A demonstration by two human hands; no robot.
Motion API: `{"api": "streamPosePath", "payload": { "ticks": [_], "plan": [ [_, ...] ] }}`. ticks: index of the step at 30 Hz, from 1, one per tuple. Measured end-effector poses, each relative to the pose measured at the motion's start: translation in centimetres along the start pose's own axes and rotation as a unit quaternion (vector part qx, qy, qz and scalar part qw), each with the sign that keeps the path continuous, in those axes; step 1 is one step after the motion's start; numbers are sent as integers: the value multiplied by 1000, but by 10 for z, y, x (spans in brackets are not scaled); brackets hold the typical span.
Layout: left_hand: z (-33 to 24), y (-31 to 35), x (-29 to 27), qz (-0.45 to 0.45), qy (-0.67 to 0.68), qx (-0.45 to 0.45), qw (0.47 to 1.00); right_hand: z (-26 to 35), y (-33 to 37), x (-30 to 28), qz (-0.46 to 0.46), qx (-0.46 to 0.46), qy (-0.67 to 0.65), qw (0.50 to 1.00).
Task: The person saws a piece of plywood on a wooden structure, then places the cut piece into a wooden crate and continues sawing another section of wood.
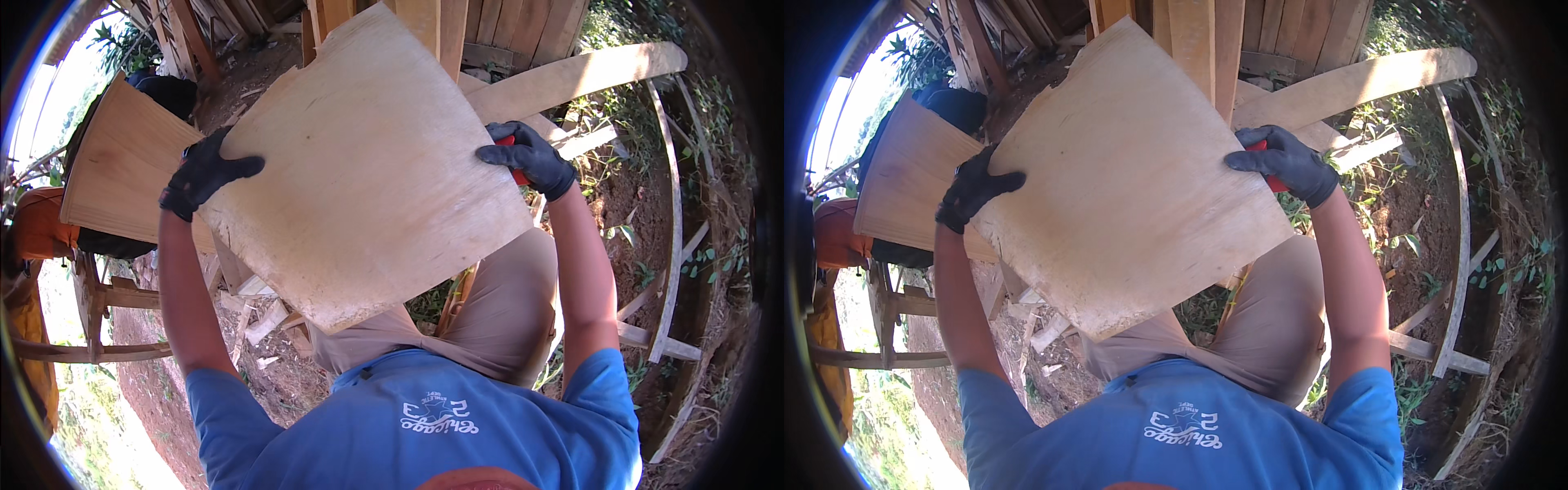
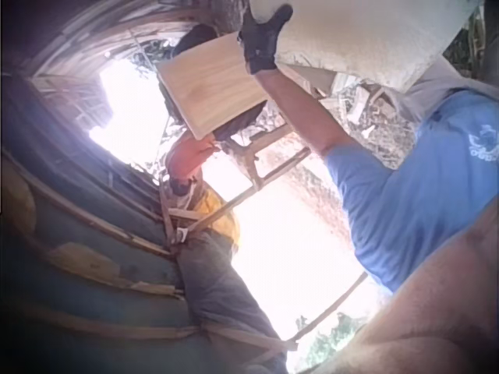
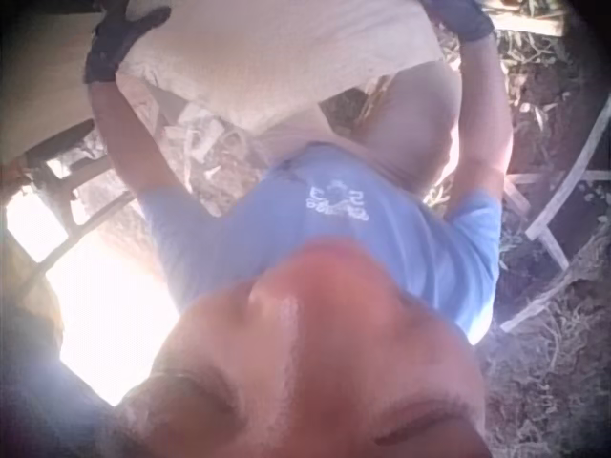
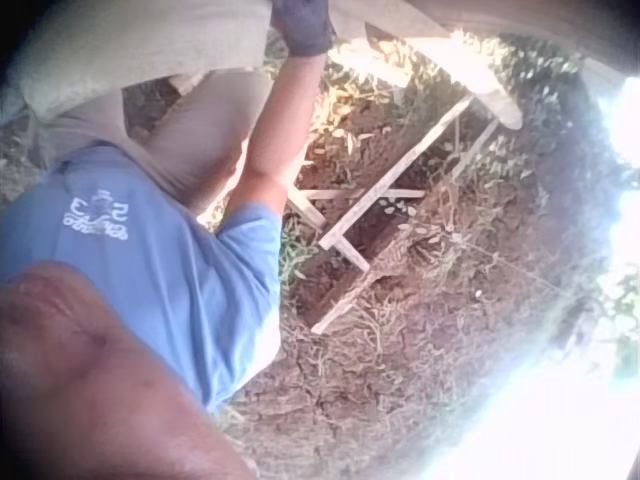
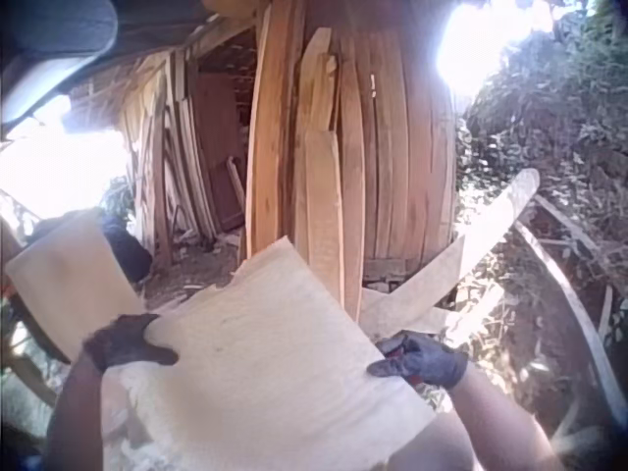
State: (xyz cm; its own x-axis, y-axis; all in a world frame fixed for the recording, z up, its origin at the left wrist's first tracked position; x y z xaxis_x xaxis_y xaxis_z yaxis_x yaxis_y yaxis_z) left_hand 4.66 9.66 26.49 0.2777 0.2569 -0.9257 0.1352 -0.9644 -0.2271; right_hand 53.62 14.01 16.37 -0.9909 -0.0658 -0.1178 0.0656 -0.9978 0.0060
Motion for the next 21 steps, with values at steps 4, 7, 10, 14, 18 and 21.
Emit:
{"api": "streamPosePath", "payload": {
  "ticks": [4,7,10,14,18,21],
  "plan": [
    [35,20,-66,-65,-93,75,991,26,-15,38,102,-50,9,993],
    [14,51,-124,-58,-44,-32,997,2,-35,29,11,-28,23,999],
    [-29,115,-150,-145,-126,0,981,-40,-54,3,-98,-10,39,994],
    [-71,185,-62,-197,-200,177,943,-98,-60,-26,-215,-16,65,974],
    [-1,219,109,-195,-264,108,938,-131,-73,0,-204,-21,82,975],
    [36,214,187,-218,-234,110,941,-140,-74,11,-185,-17,49,981]
  ]
}}
Point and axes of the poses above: each hand's wrist, its own y-axis away from the middle knuckle, its own x-axis out of the palm, z = x × y, the point moved 9 cm from there along -y, towards the middle knuckle, and after that the axes turned 14 degrees about -z, right-handed, at the moved point
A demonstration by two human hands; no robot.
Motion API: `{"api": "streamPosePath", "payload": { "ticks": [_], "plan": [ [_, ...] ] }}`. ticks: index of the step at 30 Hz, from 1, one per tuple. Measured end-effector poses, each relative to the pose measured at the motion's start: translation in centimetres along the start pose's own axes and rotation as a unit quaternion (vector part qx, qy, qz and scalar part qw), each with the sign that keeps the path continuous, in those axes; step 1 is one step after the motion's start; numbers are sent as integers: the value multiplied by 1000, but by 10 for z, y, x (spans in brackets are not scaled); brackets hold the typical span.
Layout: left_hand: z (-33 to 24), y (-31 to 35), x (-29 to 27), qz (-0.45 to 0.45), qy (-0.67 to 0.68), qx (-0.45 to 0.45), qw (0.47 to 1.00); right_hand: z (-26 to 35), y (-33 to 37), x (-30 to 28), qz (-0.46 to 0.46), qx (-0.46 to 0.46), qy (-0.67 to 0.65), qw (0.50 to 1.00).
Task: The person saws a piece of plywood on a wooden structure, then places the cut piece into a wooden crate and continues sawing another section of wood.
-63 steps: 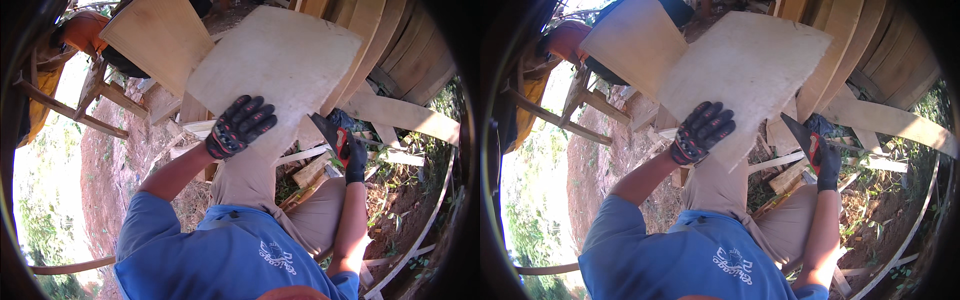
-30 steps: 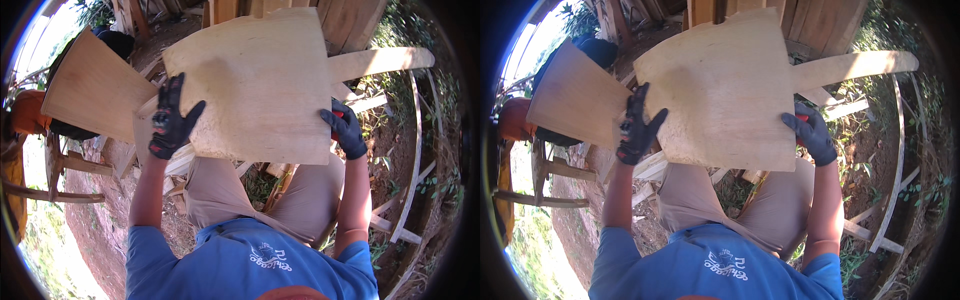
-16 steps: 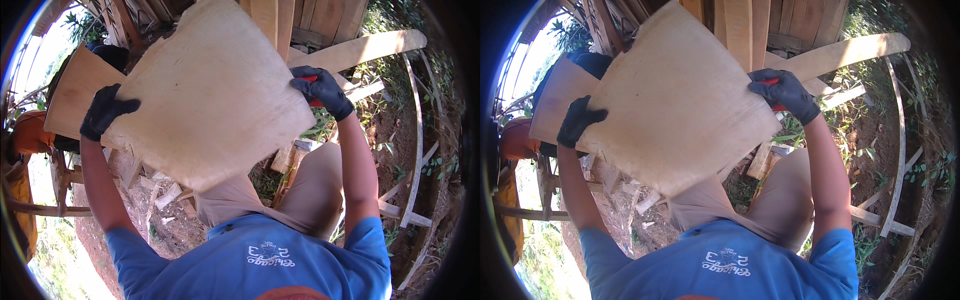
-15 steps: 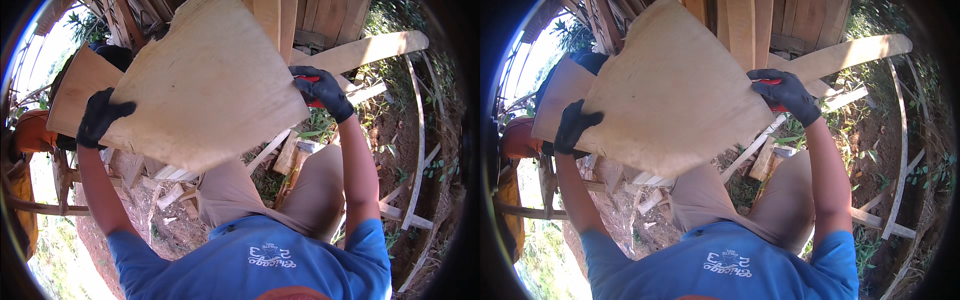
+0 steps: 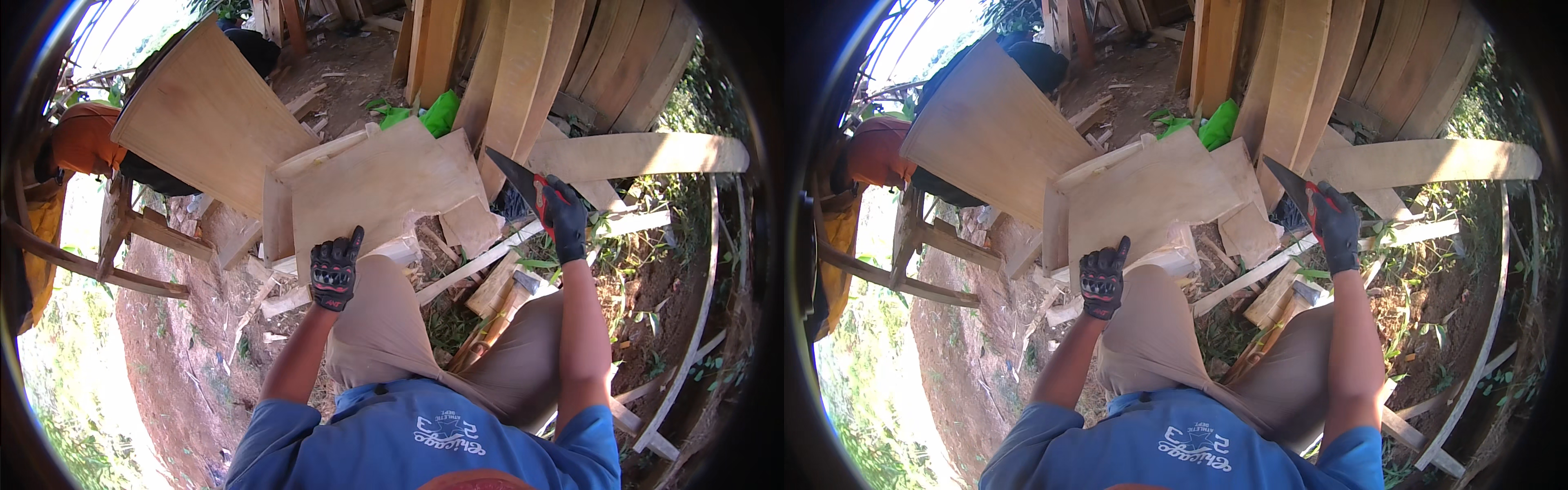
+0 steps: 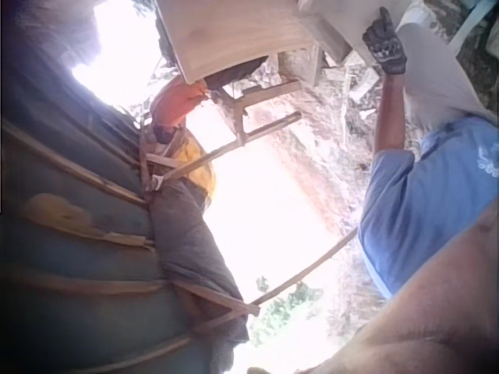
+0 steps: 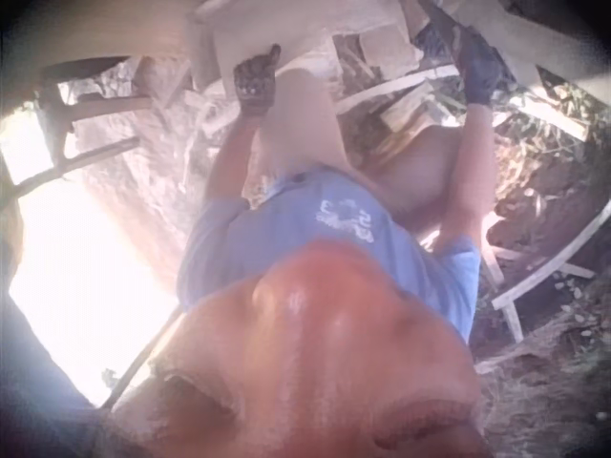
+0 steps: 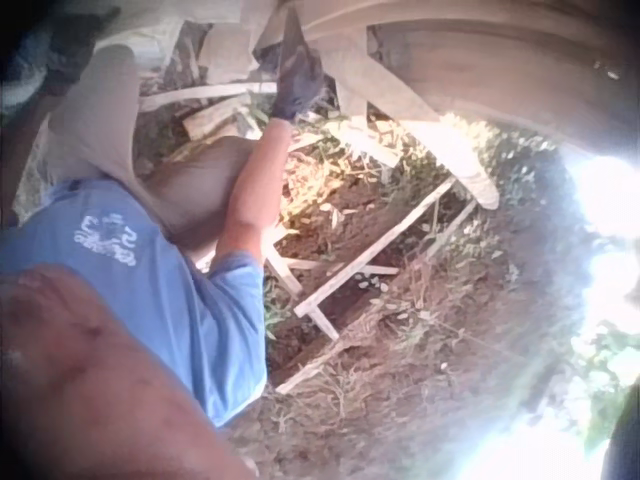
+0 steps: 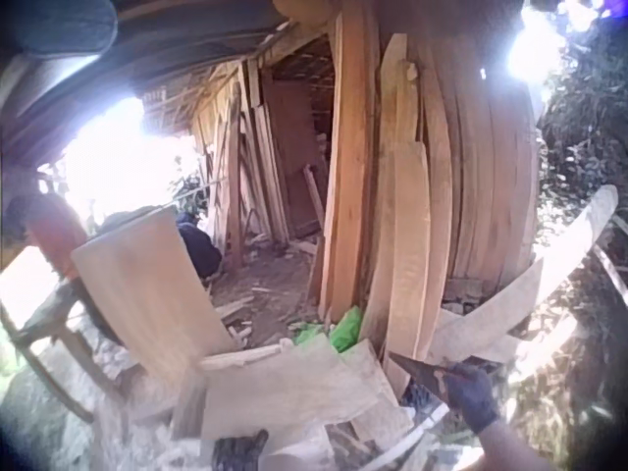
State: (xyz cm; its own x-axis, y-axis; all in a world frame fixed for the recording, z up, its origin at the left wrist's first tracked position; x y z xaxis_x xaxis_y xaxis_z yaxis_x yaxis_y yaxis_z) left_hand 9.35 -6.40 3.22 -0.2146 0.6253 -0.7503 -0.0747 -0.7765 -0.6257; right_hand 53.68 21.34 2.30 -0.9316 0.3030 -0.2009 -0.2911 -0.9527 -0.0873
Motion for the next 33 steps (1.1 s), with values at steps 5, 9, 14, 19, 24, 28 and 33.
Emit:
{"api": "streamPosePath", "payload": {
  "ticks": [5,9,14,19,24,28,33],
  "plan": [
    [-25,10,52,106,92,83,987,5,15,18,35,26,43,998],
    [-11,5,71,286,162,-79,941,17,27,32,43,-46,63,996],
    [6,-42,101,287,165,-152,931,61,53,53,65,-70,19,995],
    [14,-132,176,112,169,-142,969,94,87,74,61,-182,84,978],
    [7,-118,229,86,191,-236,949,124,140,80,41,-219,106,969],
    [-2,-113,225,55,195,-202,958,120,148,83,52,-246,139,958],
    [8,-115,216,27,205,-230,951,142,145,104,33,-313,90,945]
  ]
}}
Point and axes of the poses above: each hand's wrist, its own y-axis away from the middle knuckle, its own x-axis out of the palm, z = x × y, the point moved 9 cm from there along -y, towards the middle knuckle, and after that the axes turned 14 degrees about -z, right-handed, at the moved point
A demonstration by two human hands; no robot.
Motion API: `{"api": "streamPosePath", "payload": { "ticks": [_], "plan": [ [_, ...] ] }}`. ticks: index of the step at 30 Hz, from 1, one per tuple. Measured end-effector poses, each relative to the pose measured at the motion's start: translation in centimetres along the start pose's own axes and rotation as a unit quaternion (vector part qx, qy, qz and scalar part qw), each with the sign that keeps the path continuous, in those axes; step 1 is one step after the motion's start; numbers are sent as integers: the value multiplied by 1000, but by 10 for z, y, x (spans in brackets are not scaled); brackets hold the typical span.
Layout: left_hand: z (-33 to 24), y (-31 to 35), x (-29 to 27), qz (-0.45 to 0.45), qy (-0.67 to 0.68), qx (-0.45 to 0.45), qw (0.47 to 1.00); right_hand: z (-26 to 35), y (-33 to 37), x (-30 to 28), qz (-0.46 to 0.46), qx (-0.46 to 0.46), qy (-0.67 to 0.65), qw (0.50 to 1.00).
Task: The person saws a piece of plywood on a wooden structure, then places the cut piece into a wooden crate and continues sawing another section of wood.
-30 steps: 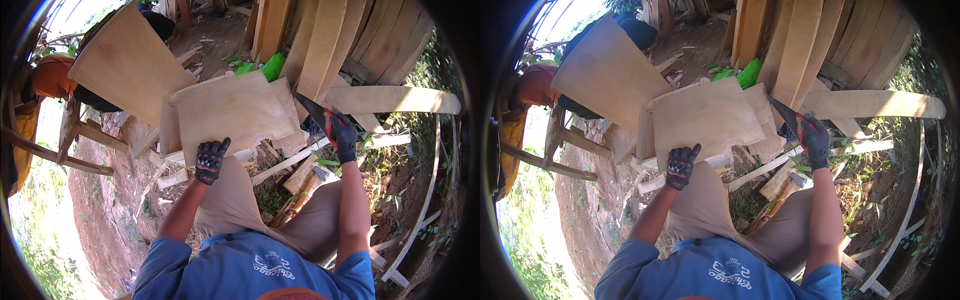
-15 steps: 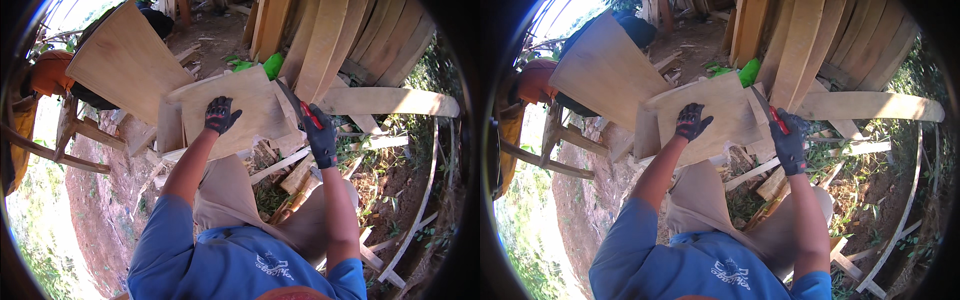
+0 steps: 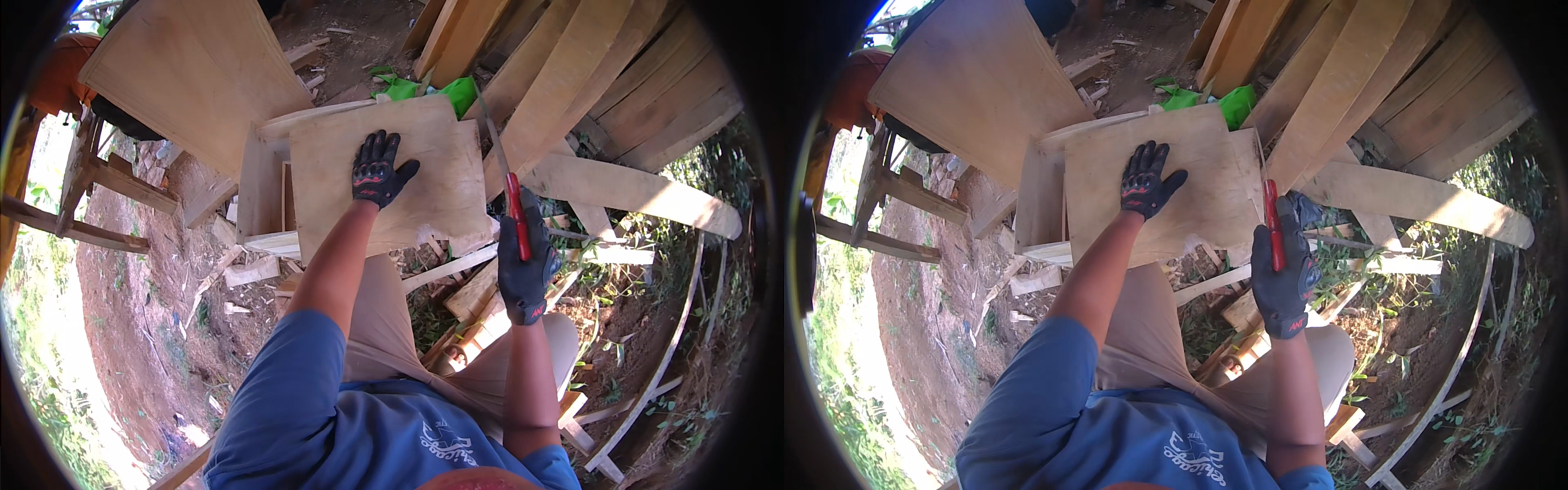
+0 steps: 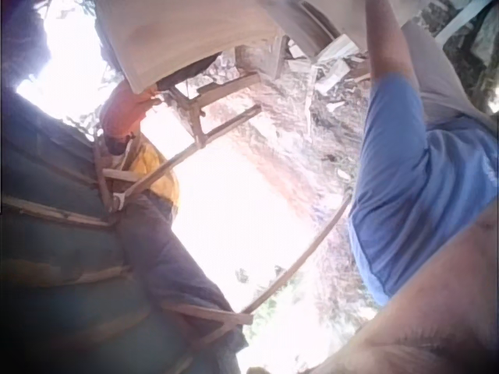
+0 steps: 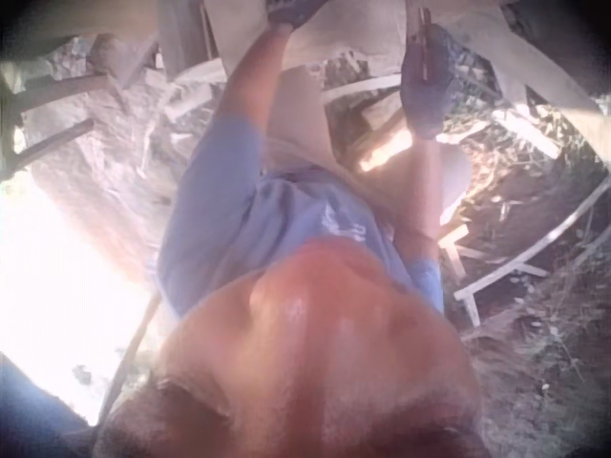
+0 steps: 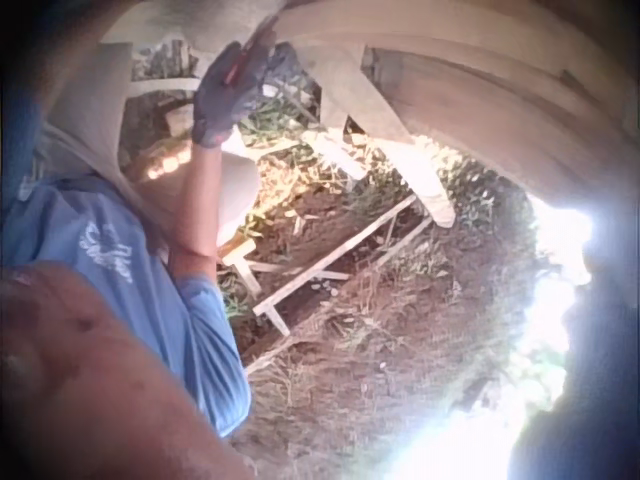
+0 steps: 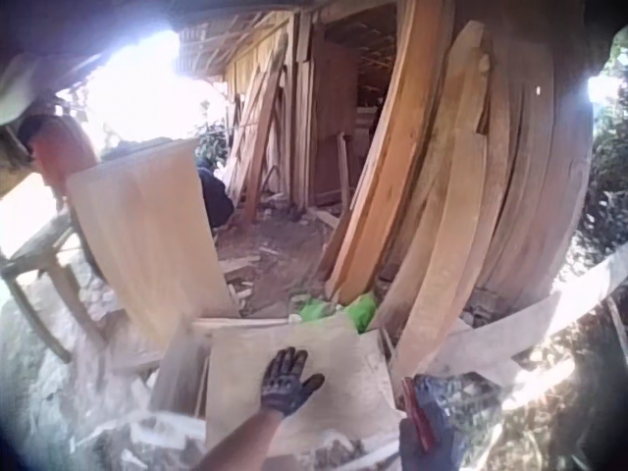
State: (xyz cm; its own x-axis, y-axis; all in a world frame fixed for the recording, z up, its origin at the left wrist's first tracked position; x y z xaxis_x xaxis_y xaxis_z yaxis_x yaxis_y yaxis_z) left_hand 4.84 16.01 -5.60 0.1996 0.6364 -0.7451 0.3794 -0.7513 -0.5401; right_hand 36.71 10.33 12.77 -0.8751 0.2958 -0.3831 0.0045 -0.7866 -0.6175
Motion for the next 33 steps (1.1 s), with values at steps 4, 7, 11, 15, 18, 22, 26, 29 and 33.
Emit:
{"api": "streamPosePath", "payload": {
  "ticks": [4,7,11,15,18,22,26,29,33],
  "plan": [
    [1,-2,1,-70,8,4,997,2,-7,46,47,114,22,992],
    [7,-51,30,-1,-53,-88,995,-13,-11,79,38,106,-12,994],
    [24,-90,44,-55,-148,-53,986,4,-5,99,46,88,-15,995],
    [31,-93,55,-58,-129,-100,985,2,-12,95,33,119,6,992],
    [29,-99,65,-124,-143,-11,982,-5,-10,93,50,210,13,976],
    [42,-151,91,-113,-91,103,984,-4,-9,101,68,161,35,984],
    [43,-160,107,-4,-29,75,997,6,-11,101,71,137,69,986],
    [42,-153,122,45,-31,29,998,13,-8,106,62,57,74,994],
    [51,-156,123,-31,-99,-20,994,41,-19,121,76,50,99,991]
  ]
}}
Point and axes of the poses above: each hand's wrist, its own y-axis away from the middle knuckle, its own x-axis out of the palm, z = x × y, the point moved 9 cm from there along -y, towards the middle knuckle, and after that the axes turned 14 degrees about -z, right-handed, at the moved point
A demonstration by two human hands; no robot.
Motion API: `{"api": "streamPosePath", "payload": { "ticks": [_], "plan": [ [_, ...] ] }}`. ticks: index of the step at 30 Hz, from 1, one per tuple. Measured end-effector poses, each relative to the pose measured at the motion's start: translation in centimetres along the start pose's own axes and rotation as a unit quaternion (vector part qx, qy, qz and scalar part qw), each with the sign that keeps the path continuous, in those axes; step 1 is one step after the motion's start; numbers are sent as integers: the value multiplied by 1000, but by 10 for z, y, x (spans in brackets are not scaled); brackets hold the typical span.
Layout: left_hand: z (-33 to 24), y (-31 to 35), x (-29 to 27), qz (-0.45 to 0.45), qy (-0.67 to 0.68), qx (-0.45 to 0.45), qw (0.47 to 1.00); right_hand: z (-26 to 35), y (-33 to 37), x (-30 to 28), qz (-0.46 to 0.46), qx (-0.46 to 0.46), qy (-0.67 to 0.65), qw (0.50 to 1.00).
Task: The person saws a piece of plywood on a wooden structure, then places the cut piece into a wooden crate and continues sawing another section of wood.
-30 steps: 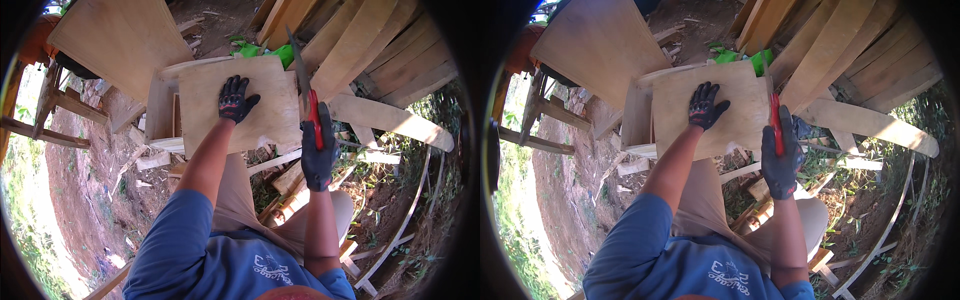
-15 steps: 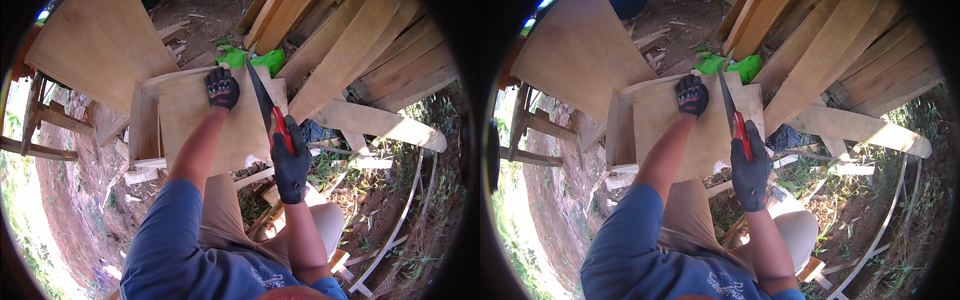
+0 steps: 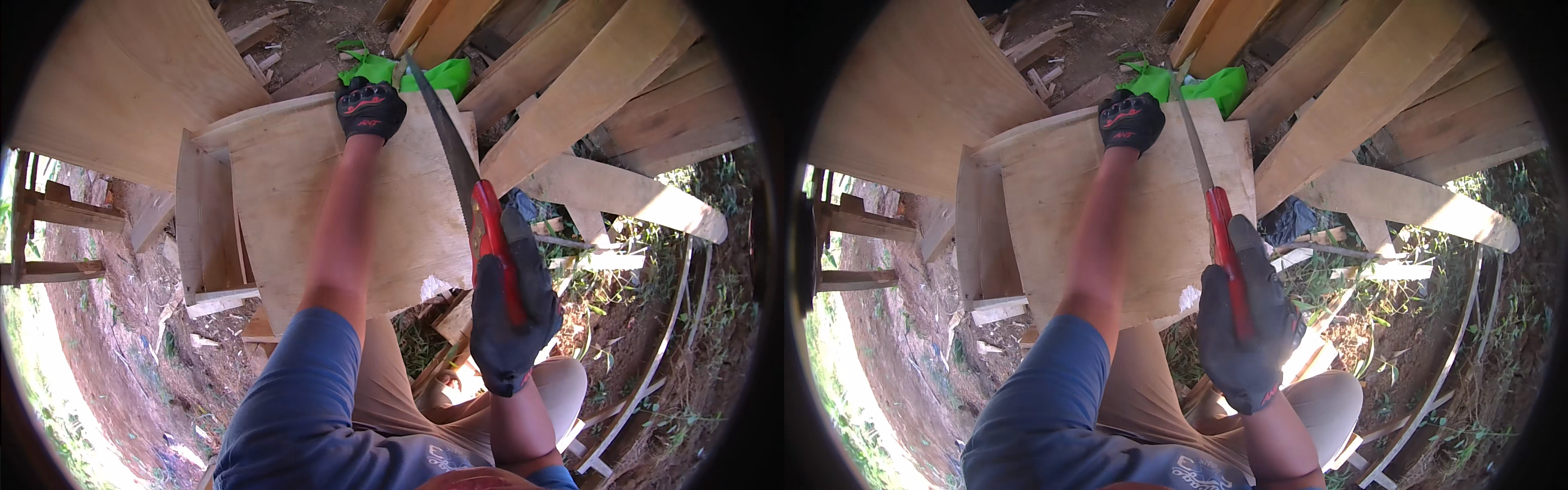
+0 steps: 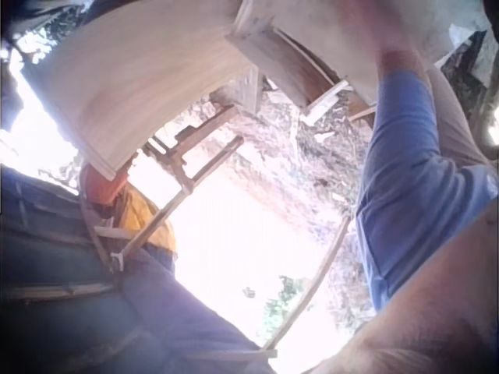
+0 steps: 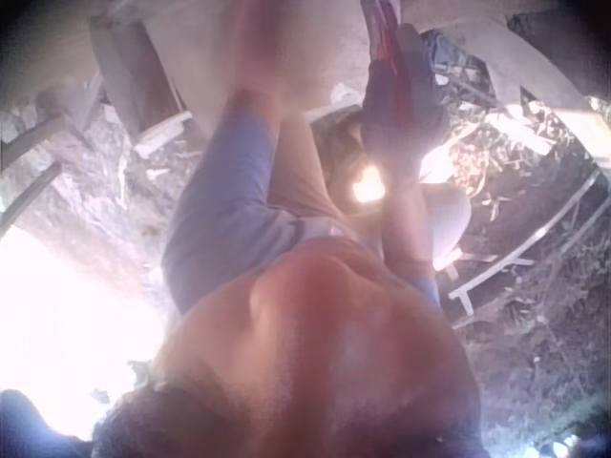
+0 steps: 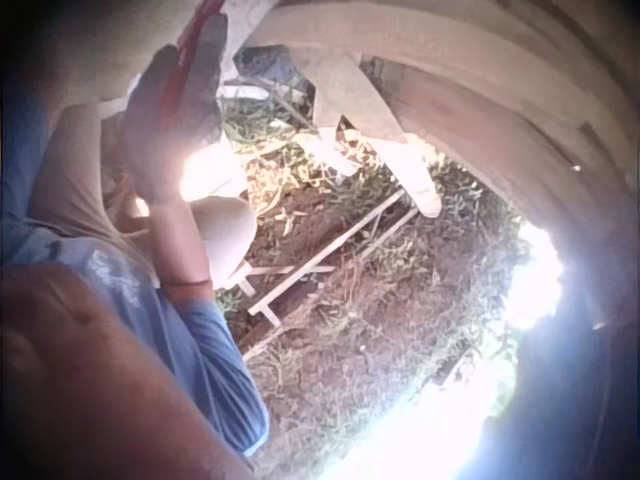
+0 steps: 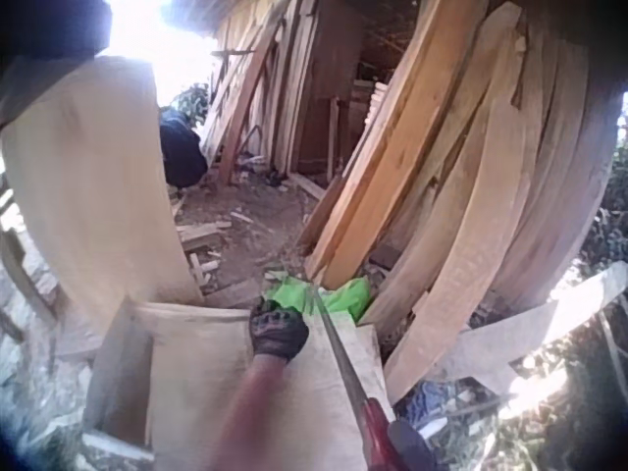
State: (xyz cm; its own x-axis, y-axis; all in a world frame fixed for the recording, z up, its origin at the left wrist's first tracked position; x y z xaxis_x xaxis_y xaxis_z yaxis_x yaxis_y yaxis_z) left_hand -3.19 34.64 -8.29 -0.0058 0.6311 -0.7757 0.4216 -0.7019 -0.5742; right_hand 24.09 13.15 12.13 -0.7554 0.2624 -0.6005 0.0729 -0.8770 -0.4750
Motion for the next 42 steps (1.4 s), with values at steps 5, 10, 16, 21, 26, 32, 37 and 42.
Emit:
{"api": "streamPosePath", "payload": {
  "ticks": [5,10,16,21,26,32,37,42],
  "plan": [
    [-1,3,-5,-6,40,-11,999,-15,-26,38,-21,-19,-23,999],
    [-2,-1,-8,-27,61,-33,997,-36,-31,56,-31,9,-1,999],
    [-1,0,-6,-8,34,-22,999,-14,-24,41,-34,-11,8,999],
    [-3,-2,-5,21,31,-14,999,-4,-28,35,-14,-13,16,1000],
    [-4,-2,-5,45,30,-20,998,3,-46,34,15,27,23,999],
    [-11,-3,-13,-5,56,9,998,-29,-77,87,-7,51,-51,997],
    [-5,-1,-2,-5,34,4,999,-33,-55,83,22,68,-43,997],
    [-1,-2,-3,-12,26,20,999,-15,-19,34,28,8,20,999]
  ]
}}
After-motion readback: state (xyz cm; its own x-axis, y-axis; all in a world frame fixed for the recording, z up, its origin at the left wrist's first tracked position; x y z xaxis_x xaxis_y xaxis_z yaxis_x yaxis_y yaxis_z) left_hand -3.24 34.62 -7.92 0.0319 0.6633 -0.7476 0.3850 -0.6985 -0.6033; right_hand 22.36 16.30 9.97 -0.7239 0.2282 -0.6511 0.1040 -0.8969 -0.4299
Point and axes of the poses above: each hand's wrist, its own y-axis away from the middle knuckle, its own x-axis out of the palm, z = x × y, the point moved 9 cm from there along -y, towards the middle knuckle, and after that the axes turned 14 degrees about -z, right-handed, at the moved point
